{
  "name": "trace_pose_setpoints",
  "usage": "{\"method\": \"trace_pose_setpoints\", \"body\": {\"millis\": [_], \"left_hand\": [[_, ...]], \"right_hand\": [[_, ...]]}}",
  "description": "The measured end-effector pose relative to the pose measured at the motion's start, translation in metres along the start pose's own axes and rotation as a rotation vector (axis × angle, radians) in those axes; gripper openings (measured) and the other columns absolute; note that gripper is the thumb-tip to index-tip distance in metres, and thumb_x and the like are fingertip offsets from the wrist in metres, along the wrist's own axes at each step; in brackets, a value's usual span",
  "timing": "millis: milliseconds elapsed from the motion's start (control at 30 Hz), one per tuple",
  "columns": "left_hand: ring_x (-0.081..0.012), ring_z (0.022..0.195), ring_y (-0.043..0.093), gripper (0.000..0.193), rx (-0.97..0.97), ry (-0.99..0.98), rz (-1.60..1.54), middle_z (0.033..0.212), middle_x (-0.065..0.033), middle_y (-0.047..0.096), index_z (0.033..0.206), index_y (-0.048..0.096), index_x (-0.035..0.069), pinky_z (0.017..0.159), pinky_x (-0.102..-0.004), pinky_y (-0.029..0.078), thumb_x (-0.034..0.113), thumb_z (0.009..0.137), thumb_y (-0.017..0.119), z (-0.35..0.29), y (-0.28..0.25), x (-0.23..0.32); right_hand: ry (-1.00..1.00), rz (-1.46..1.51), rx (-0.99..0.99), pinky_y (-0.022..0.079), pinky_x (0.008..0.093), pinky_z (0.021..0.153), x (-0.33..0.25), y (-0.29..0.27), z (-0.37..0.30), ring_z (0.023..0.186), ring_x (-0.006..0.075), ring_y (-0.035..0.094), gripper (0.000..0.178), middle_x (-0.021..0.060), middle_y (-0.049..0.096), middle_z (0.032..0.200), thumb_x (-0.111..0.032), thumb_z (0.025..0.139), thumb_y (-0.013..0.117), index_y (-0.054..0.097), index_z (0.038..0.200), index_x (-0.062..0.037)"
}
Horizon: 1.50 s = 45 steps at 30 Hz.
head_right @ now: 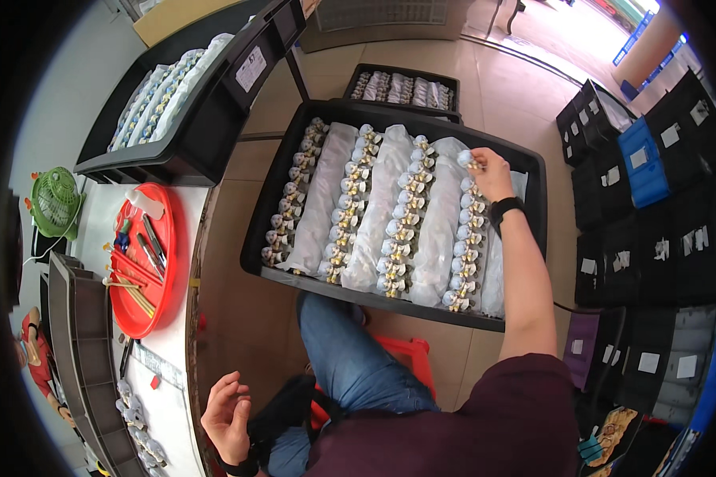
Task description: The recorder is assembling and inspecting small plastic figurines at a manufacturing workstation.
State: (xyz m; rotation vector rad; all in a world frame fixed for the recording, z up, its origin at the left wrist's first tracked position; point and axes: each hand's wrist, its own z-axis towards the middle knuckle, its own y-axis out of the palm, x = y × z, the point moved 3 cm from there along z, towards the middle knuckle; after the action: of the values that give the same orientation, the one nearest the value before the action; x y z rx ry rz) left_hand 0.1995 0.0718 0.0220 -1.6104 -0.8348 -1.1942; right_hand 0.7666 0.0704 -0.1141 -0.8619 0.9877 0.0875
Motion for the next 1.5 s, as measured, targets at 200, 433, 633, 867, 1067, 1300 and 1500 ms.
{"method": "trace_pose_setpoints", "body": {"millis": [200, 433, 633, 867, 1067, 1300, 1500], "left_hand": [[-0.0153, 0.088, 0.056, 0.027, 0.017, -0.012, 0.023, 0.114, -0.0161, 0.051, 0.102, 0.058, -0.002, 0.072, -0.0234, 0.048, -0.008, 0.076, 0.054, 0.003, 0.004, 0.003], [-0.0151, 0.086, 0.057, 0.027, 0.036, -0.015, 0.026, 0.111, -0.0153, 0.053, 0.102, 0.058, -0.003, 0.072, -0.0234, 0.047, -0.009, 0.076, 0.052, 0.007, 0.004, -0.002], [-0.0194, 0.093, 0.058, 0.025, 0.079, -0.051, 0.02, 0.108, -0.016, 0.056, 0.098, 0.059, -0.004, 0.076, -0.026, 0.048, -0.005, 0.073, 0.058, -0.005, -0.013, -0.001], [-0.0245, 0.092, 0.058, 0.023, 0.088, 0.183, 0.178, 0.101, -0.014, 0.059, 0.099, 0.059, -0.002, 0.079, -0.03, 0.046, -0.001, 0.076, 0.058, 0.003, -0.056, 0.022], [-0.0289, 0.092, 0.056, 0.027, 0.303, 0.174, 0.594, 0.099, -0.0133, 0.059, 0.1, 0.059, 0.003, 0.08, -0.0333, 0.045, 0.007, 0.074, 0.064, -0.02, -0.152, 0.023], [-0.0303, 0.098, 0.05, 0.036, 0.452, -0.038, 1.262, 0.102, -0.0092, 0.057, 0.101, 0.06, 0.005, 0.086, -0.0369, 0.041, 0.003, 0.065, 0.065, -0.015, -0.259, -0.013], [-0.022, 0.081, 0.057, 0.034, 0.625, -0.014, 0.895, 0.092, -0.0063, 0.055, 0.099, 0.061, 0.003, 0.071, -0.0294, 0.047, 0.001, 0.065, 0.069, -0.035, -0.257, -0.004]], "right_hand": [[0.126, -0.214, -0.139, 0.049, 0.0268, 0.071, 0.069, 0.0, 0.022, 0.074, 0.0157, 0.061, 0.029, 0.0079, 0.064, 0.08, 0.004, 0.062, 0.068, 0.061, 0.089, -0.0022], [0.216, -0.193, -0.335, 0.046, 0.0269, 0.08, 0.081, -0.009, 0.032, 0.086, 0.0161, 0.058, 0.033, 0.0074, 0.061, 0.091, 0.009, 0.067, 0.052, 0.058, 0.098, -0.0006], [0.088, -0.126, -0.367, 0.043, 0.0312, 0.088, 0.1, 0.026, 0.039, 0.098, 0.0197, 0.056, 0.041, 0.0097, 0.06, 0.103, 0.005, 0.069, 0.054, 0.054, 0.109, -0.002], [-0.158, 0.144, -0.176, 0.037, 0.0314, 0.094, 0.073, -0.006, 0.044, 0.108, 0.0224, 0.05, 0.041, 0.0156, 0.052, 0.117, 0.004, 0.083, 0.045, 0.041, 0.123, 0.0029], [-0.248, 0.366, -0.547, 0.043, 0.0243, 0.079, -0.119, 0.08, -0.054, 0.088, 0.0142, 0.055, 0.037, 0.0106, 0.056, 0.105, -0.001, 0.086, 0.048, 0.045, 0.123, -0.003], [-0.383, 0.619, -0.915, 0.047, 0.0249, 0.074, -0.283, 0.132, -0.18, 0.08, 0.0149, 0.058, 0.029, 0.01, 0.06, 0.092, 0.006, 0.081, 0.05, 0.053, 0.109, 0.002], [-0.406, 0.748, -1.099, 0.049, 0.0249, 0.071, -0.348, 0.139, -0.245, 0.077, 0.0149, 0.061, 0.025, 0.011, 0.062, 0.088, 0.008, 0.078, 0.052, 0.056, 0.103, 0.004]]}}
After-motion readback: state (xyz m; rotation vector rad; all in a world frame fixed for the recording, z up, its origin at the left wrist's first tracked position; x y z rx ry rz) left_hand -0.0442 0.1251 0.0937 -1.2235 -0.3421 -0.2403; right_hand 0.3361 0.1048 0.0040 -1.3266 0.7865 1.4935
